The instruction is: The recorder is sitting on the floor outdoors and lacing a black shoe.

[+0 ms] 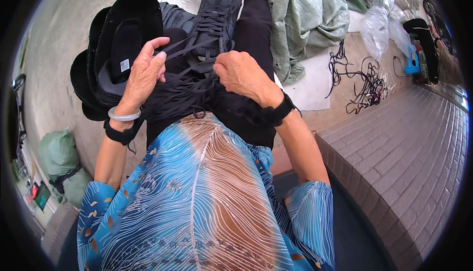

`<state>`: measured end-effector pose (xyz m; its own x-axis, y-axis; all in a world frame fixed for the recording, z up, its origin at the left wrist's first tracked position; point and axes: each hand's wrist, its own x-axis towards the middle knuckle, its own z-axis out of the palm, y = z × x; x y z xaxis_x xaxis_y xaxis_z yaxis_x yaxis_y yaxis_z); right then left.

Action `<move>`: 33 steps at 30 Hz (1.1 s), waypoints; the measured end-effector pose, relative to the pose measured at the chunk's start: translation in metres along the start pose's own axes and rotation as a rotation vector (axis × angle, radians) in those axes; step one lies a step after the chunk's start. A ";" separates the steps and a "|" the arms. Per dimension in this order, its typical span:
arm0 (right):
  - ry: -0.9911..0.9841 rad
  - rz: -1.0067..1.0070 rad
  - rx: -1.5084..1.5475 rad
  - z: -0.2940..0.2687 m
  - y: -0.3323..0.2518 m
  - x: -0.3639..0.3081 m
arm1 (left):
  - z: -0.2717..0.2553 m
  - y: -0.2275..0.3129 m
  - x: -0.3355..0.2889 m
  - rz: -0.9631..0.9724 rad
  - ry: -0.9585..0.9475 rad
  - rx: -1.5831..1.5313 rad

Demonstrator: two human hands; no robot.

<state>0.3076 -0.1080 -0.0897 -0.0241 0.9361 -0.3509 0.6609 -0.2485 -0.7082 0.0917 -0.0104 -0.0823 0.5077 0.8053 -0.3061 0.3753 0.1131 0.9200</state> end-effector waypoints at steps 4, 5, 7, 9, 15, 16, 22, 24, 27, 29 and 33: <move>-0.239 0.150 0.602 0.011 -0.021 -0.007 | -0.011 0.004 -0.009 -0.073 -0.146 0.156; -0.243 0.216 0.573 0.016 -0.024 -0.006 | -0.012 0.006 -0.010 -0.049 -0.170 0.290; -0.244 0.229 0.572 0.027 -0.026 -0.002 | -0.012 0.013 -0.009 0.058 -0.265 0.496; -0.191 0.246 0.556 0.036 -0.025 0.002 | -0.013 0.024 -0.018 -0.039 -0.399 0.284; -0.166 0.301 1.737 0.043 -0.023 0.008 | 0.015 0.046 -0.035 -0.151 -0.744 -0.004; -0.145 0.275 1.804 0.042 -0.022 0.007 | 0.014 0.046 -0.035 -0.154 -0.742 0.018; 0.073 0.272 1.197 0.014 0.018 0.001 | -0.056 0.029 -0.039 -0.066 -0.316 -0.324; 0.119 0.340 1.124 -0.002 0.040 -0.001 | -0.095 0.028 -0.039 0.104 -0.170 -0.607; 0.234 0.422 1.051 -0.019 0.070 0.002 | -0.155 0.040 -0.044 0.241 0.046 -0.934; 0.272 0.458 1.037 -0.024 0.086 0.002 | -0.197 0.056 -0.045 0.383 0.033 -1.006; 0.342 0.468 1.067 -0.024 0.100 0.005 | -0.249 0.074 -0.049 0.495 0.341 -0.902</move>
<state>0.3910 -0.1225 -0.1474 0.3573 0.6781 -0.6422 -0.4015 -0.5093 -0.7612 -0.0983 0.1036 0.0612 0.1516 0.9829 0.1043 -0.5913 0.0056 0.8065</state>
